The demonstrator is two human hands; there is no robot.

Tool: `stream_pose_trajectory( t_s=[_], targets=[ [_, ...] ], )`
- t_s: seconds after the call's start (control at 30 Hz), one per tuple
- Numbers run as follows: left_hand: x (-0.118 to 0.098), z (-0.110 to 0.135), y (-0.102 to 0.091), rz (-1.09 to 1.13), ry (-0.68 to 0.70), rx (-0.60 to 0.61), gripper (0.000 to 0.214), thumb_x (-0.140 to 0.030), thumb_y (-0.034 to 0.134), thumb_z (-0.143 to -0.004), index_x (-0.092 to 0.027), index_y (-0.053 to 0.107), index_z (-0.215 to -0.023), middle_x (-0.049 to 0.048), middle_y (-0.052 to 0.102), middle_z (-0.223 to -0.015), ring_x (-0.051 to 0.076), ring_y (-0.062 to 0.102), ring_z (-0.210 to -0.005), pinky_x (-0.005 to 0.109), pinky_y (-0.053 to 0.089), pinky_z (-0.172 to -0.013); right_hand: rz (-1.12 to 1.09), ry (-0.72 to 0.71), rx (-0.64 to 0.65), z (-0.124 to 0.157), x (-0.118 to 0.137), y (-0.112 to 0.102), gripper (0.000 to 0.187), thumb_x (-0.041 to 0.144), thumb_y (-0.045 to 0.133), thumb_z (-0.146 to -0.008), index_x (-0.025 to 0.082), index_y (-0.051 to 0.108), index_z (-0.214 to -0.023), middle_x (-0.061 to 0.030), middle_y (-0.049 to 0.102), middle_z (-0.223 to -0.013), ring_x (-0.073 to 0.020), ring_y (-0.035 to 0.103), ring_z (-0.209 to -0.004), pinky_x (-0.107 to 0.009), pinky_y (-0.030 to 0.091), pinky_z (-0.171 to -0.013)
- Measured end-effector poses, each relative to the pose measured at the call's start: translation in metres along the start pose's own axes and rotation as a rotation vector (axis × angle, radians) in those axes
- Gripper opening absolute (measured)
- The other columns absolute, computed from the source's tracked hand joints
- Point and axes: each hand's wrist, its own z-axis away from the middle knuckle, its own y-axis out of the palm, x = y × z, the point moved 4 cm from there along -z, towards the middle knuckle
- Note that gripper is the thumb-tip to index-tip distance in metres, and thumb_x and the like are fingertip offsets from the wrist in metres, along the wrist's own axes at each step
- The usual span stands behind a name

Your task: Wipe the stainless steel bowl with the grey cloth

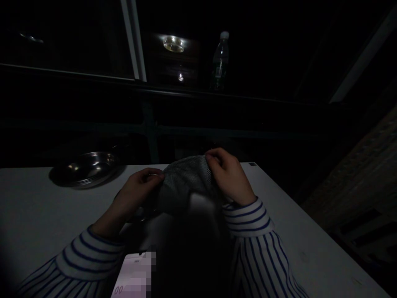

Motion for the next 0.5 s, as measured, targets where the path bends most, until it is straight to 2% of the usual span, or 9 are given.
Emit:
stream_pose_trajectory(
  t_s=[0.17, 0.23, 0.27, 0.33, 0.4, 0.5],
  targets=[
    [-0.012, 0.01, -0.004, -0.203, 0.326, -0.173, 0.028, -0.038, 0.065, -0.07, -0.019, 0.065, -0.09, 0.0048, 0.068, -0.088, 0.017, 0.062, -0.075, 0.025, 0.045, -0.066, -0.179, 0.102, -0.094, 0.002, 0.007, -0.004, 0.016, 0.033, 0.054, -0.081, 0.02, 0.062, -0.086, 0.0006, 0.059, -0.065, -0.0123, 0.054, -0.054, -0.022, 0.041, -0.045],
    [-0.016, 0.017, 0.0, -0.234, 0.406, -0.123, 0.026, -0.038, 0.064, -0.071, -0.021, 0.067, -0.09, 0.004, 0.069, -0.088, 0.016, 0.062, -0.076, 0.025, 0.045, -0.07, -0.269, 0.147, -0.152, 0.002, 0.009, -0.006, 0.014, 0.032, 0.056, -0.079, 0.02, 0.062, -0.084, 0.0016, 0.057, -0.062, -0.0112, 0.053, -0.05, -0.02, 0.04, -0.041],
    [-0.018, 0.02, 0.005, -0.231, 0.428, -0.039, 0.023, -0.037, 0.065, -0.071, -0.021, 0.069, -0.086, 0.0035, 0.069, -0.086, 0.016, 0.062, -0.078, 0.024, 0.045, -0.072, -0.305, 0.161, -0.176, 0.002, 0.01, -0.007, 0.012, 0.03, 0.057, -0.078, 0.02, 0.062, -0.083, 0.0017, 0.057, -0.062, -0.0107, 0.053, -0.05, -0.02, 0.042, -0.041],
    [-0.018, 0.026, 0.016, -0.169, 0.393, 0.147, 0.02, -0.034, 0.07, -0.066, -0.022, 0.07, -0.083, 0.003, 0.07, -0.084, 0.017, 0.063, -0.08, 0.024, 0.046, -0.074, -0.354, 0.187, -0.191, 0.002, 0.012, -0.005, 0.01, 0.028, 0.057, -0.077, 0.02, 0.061, -0.082, 0.0019, 0.058, -0.063, -0.0097, 0.054, -0.048, -0.02, 0.044, -0.042],
    [-0.015, 0.028, 0.026, -0.035, 0.253, 0.289, 0.025, -0.03, 0.073, -0.063, -0.022, 0.07, -0.087, 0.0032, 0.071, -0.085, 0.017, 0.065, -0.079, 0.024, 0.048, -0.071, -0.379, 0.224, -0.165, 0.002, 0.012, 0.0, 0.01, 0.027, 0.056, -0.078, 0.02, 0.06, -0.084, 0.0023, 0.058, -0.061, -0.0099, 0.054, -0.046, -0.02, 0.046, -0.041],
    [-0.011, 0.03, 0.037, 0.189, 0.071, 0.387, 0.03, -0.022, 0.074, -0.062, -0.021, 0.069, -0.091, 0.003, 0.072, -0.085, 0.017, 0.066, -0.079, 0.024, 0.049, -0.07, -0.402, 0.261, -0.124, 0.002, 0.011, 0.009, 0.011, 0.028, 0.055, -0.079, 0.02, 0.057, -0.086, 0.0025, 0.059, -0.061, -0.0113, 0.057, -0.048, -0.021, 0.049, -0.043]
  ],
)
